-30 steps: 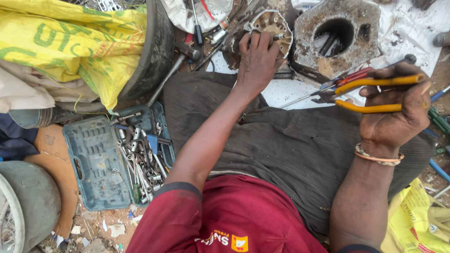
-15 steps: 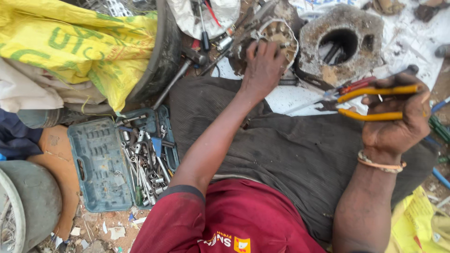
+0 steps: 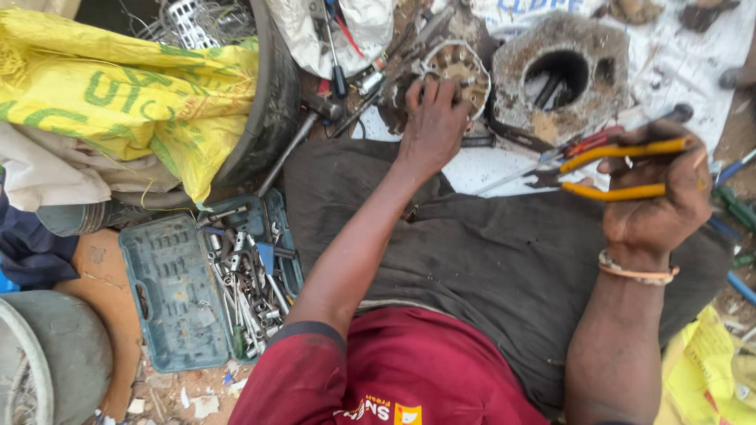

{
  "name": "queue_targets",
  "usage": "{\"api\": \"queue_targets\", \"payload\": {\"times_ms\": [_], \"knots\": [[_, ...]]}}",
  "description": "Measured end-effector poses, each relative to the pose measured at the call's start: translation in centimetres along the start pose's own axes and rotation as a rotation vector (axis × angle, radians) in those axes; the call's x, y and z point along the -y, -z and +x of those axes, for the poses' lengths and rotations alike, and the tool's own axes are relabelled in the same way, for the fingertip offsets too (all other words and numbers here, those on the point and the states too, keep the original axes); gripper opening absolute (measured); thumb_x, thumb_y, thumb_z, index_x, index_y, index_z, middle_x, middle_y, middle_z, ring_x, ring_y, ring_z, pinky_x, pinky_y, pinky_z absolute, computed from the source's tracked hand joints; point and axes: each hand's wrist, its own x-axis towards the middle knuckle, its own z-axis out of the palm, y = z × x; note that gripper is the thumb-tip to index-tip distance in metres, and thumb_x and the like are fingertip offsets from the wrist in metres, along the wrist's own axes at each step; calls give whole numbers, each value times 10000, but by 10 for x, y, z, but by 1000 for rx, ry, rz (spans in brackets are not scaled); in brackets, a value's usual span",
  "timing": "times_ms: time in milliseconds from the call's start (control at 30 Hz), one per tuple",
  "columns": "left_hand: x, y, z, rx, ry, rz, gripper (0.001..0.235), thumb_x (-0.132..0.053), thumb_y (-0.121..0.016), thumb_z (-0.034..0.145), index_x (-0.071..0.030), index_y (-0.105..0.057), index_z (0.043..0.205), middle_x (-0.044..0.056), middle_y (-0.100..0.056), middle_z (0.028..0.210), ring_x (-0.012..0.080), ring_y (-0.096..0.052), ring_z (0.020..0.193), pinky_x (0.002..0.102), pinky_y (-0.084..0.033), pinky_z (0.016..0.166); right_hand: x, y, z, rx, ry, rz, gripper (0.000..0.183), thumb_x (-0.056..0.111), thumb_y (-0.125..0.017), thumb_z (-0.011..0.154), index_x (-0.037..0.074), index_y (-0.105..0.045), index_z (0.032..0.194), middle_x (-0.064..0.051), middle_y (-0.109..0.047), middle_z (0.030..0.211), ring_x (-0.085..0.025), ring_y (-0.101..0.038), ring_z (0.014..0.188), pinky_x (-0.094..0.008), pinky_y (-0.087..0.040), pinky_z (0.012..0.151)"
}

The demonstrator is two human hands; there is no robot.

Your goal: The person uses pliers and a hammer to remove a pin from a disassembled engine block. They then use a screwdriver to adjust components inside the engine casing.

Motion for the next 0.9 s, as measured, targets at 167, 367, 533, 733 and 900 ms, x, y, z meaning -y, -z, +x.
{"api": "queue_targets", "payload": {"times_ms": [167,367,533,733,900], "knots": [[1,-5,1,63,69,-62,344,-239,-828,858,-104,-677,1137,94,-494,1146,282,-465,1170,508,-268,1096,0,2,2,44,35,-55,442,367,-491,1211,-64,-550,1287,-219,-627,1123,-328,-653,1031,-386,-572,806],[0,-3,-4,31,80,-114,426,-312,-841,838,-48,-658,1118,122,-482,1135,310,-450,1137,523,-262,1058,1,4,-6,59,20,-89,450,390,-464,1214,-44,-549,1300,-205,-626,1132,-326,-665,1054,-389,-580,825],[-2,0,2,32,52,-35,308,-265,-830,893,-101,-664,1095,84,-481,1147,290,-448,1181,510,-274,1090,1,5,-4,43,11,-75,451,385,-448,1214,-46,-546,1305,-213,-629,1138,-312,-652,1012,-384,-570,804],[-1,-3,1,-10,49,-59,369,-276,-839,842,-96,-670,1117,87,-479,1155,301,-452,1177,511,-279,1070,0,9,-3,61,43,-126,452,385,-437,1250,-51,-545,1307,-219,-627,1139,-308,-654,1034,-383,-571,801],[0,-6,-2,26,105,-147,421,-341,-875,776,-77,-664,1028,125,-475,1094,330,-455,1119,530,-283,1043,1,7,-5,99,53,-151,439,380,-438,1242,-41,-548,1307,-210,-630,1134,-298,-662,1032,-384,-578,800]]}}
